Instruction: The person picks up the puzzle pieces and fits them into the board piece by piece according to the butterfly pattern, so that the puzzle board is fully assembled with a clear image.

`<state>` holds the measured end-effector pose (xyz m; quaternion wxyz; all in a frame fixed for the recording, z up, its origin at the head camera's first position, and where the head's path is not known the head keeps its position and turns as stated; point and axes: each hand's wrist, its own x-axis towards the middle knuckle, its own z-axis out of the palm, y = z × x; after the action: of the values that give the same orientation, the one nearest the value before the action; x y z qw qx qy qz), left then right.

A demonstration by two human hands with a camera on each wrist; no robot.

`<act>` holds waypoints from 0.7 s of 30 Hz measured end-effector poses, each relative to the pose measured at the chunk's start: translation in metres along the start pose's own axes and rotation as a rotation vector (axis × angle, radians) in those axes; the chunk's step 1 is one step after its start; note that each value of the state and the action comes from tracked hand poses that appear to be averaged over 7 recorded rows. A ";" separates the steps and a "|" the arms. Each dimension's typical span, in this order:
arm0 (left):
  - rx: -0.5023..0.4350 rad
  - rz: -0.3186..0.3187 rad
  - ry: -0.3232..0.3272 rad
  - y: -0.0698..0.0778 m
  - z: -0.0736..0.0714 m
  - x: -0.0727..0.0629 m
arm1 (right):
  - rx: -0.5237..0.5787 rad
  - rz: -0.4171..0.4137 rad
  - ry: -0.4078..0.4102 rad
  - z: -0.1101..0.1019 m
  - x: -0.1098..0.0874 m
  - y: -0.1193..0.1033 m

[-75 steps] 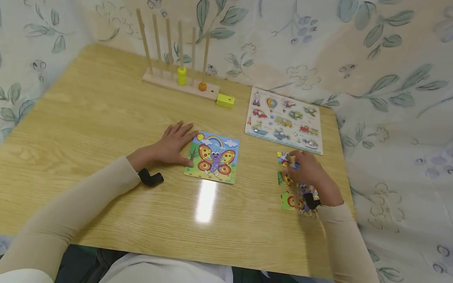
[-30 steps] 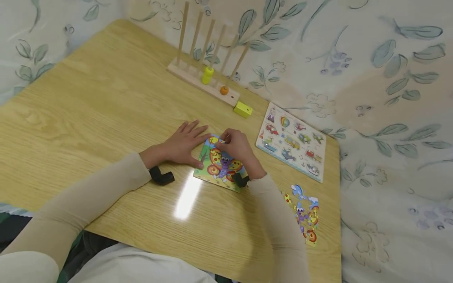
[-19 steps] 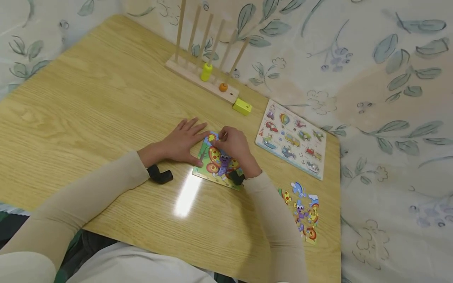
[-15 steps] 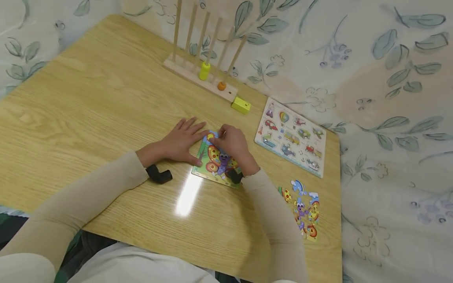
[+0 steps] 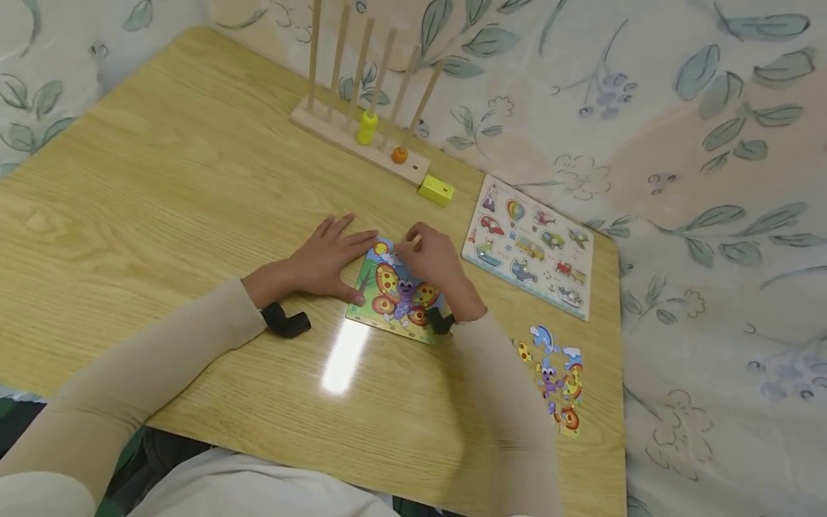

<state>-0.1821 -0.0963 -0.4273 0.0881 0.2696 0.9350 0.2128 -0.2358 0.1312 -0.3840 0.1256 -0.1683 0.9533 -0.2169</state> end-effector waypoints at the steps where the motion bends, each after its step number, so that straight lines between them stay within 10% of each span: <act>1: 0.003 -0.003 -0.001 0.000 0.001 0.001 | 0.012 -0.001 0.003 -0.009 -0.007 0.008; 6: 0.005 0.002 0.011 0.001 0.001 0.001 | -0.047 0.055 0.019 -0.060 -0.061 0.069; 13: 0.007 0.011 0.015 -0.003 0.004 -0.001 | -0.151 0.193 -0.212 -0.091 -0.141 0.152; 21: -0.006 -0.006 0.016 -0.002 0.001 0.001 | -0.139 0.208 -0.152 -0.075 -0.145 0.191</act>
<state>-0.1832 -0.0971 -0.4286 0.0823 0.2649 0.9358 0.2177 -0.1778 0.3753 -0.3817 0.2075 -0.0931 0.9660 -0.1230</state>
